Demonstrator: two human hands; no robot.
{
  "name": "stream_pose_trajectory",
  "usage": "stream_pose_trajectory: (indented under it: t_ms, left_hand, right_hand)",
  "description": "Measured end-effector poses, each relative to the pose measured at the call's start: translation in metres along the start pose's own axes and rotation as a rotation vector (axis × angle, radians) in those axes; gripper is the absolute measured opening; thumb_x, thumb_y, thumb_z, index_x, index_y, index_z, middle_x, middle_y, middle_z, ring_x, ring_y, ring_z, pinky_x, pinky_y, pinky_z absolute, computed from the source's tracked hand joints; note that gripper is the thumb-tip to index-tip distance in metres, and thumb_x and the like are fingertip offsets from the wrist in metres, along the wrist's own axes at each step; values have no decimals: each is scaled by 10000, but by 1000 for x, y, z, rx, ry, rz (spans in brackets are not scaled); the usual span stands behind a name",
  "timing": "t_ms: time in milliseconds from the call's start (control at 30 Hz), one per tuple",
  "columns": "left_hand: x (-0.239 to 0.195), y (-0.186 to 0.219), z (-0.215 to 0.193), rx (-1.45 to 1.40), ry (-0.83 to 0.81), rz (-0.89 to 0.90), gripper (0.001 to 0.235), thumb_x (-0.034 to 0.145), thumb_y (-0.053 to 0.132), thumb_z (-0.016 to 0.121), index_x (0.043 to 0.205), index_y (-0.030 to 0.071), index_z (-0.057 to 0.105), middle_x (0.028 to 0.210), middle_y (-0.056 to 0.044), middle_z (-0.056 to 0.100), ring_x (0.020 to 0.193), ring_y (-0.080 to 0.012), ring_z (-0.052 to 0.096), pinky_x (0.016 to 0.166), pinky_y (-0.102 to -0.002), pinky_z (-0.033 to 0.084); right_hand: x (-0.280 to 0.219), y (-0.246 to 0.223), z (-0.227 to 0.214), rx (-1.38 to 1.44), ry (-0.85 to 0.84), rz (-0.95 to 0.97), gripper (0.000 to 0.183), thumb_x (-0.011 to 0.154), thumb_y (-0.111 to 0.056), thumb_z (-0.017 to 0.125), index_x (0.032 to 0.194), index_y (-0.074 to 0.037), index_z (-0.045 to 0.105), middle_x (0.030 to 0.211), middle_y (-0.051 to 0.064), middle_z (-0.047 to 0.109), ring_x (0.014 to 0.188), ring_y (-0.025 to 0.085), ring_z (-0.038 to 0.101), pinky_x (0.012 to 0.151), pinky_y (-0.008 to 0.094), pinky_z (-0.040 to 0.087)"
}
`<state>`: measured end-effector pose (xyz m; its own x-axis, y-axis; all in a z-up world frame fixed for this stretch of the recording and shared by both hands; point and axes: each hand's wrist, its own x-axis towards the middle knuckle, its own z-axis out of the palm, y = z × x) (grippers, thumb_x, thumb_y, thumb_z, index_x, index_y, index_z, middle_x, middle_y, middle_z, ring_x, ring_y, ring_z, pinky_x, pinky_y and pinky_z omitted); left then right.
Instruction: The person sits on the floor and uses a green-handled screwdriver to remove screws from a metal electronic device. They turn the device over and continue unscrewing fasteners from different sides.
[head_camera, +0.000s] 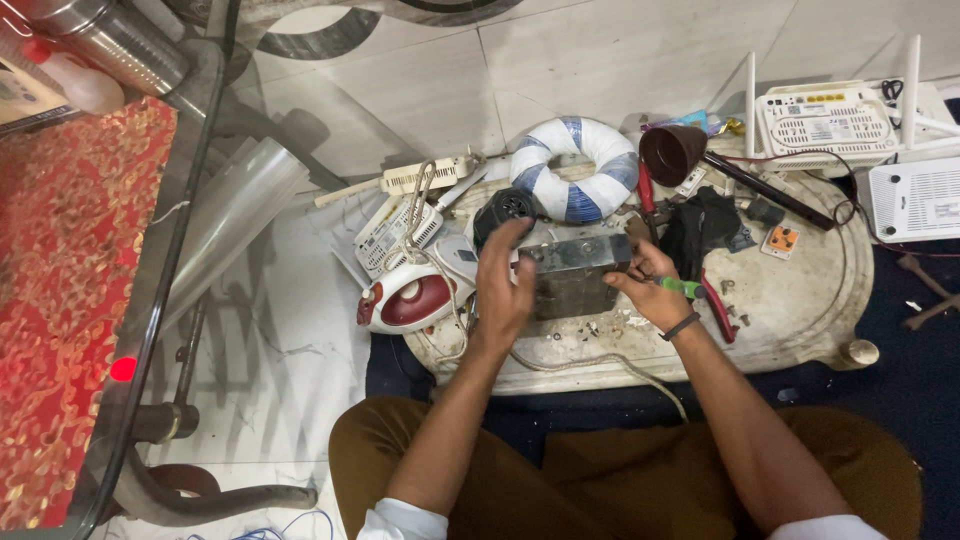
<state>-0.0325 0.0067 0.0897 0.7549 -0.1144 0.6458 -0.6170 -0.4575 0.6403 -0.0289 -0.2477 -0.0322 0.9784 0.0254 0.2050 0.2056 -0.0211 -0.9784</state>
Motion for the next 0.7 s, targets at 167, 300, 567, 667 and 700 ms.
stream_pose_trajectory:
  t_ms: [167,300,567,667,700]
  left_hand:
    - [2,20,7,189,-143,193,406,920,336,736,1239,87,719,1313,-71,669,1238,-267,594,1103,-453,444]
    - [3,23,9,177,-176,154,407,830,251,858,1190,99,742,1255,-61,684,1176,-277,603,1050,-427,447]
    - [8,30,5,86,-98,179,371,836,206,858,1174,97,749,1219,-48,708,1121,-251,633,1018,-377,499]
    - [7,33,4,67,-82,186,377,831,193,857,1176,90,745,1212,-51,708,1108,-257,636,1001,-376,505]
    - [7,34,4,63,-80,186,381,828,188,857,1177,87,743,1210,-52,708,1104,-261,636,996,-377,506]
  right_hand:
    - [3,-1,-2,91,-7,-30,474,845,-120,793,1245,-8,566,955,-46,684,828,18,594,710,206,490]
    - [0,-12,-9,142,93,-65,533,1001,-458,570,1332,-42,597,804,-90,489,663,16,476,566,228,500]
    - [13,-86,-10,266,165,12,655,1039,-650,412,1284,-45,464,711,-23,349,509,72,300,432,254,307]
    - [13,-118,-6,322,171,65,577,1036,-622,330,1267,-104,436,733,-19,383,500,64,329,408,231,296]
    - [13,-126,-3,354,178,90,549,1033,-609,304,1260,-125,431,748,-18,396,504,61,344,403,223,293]
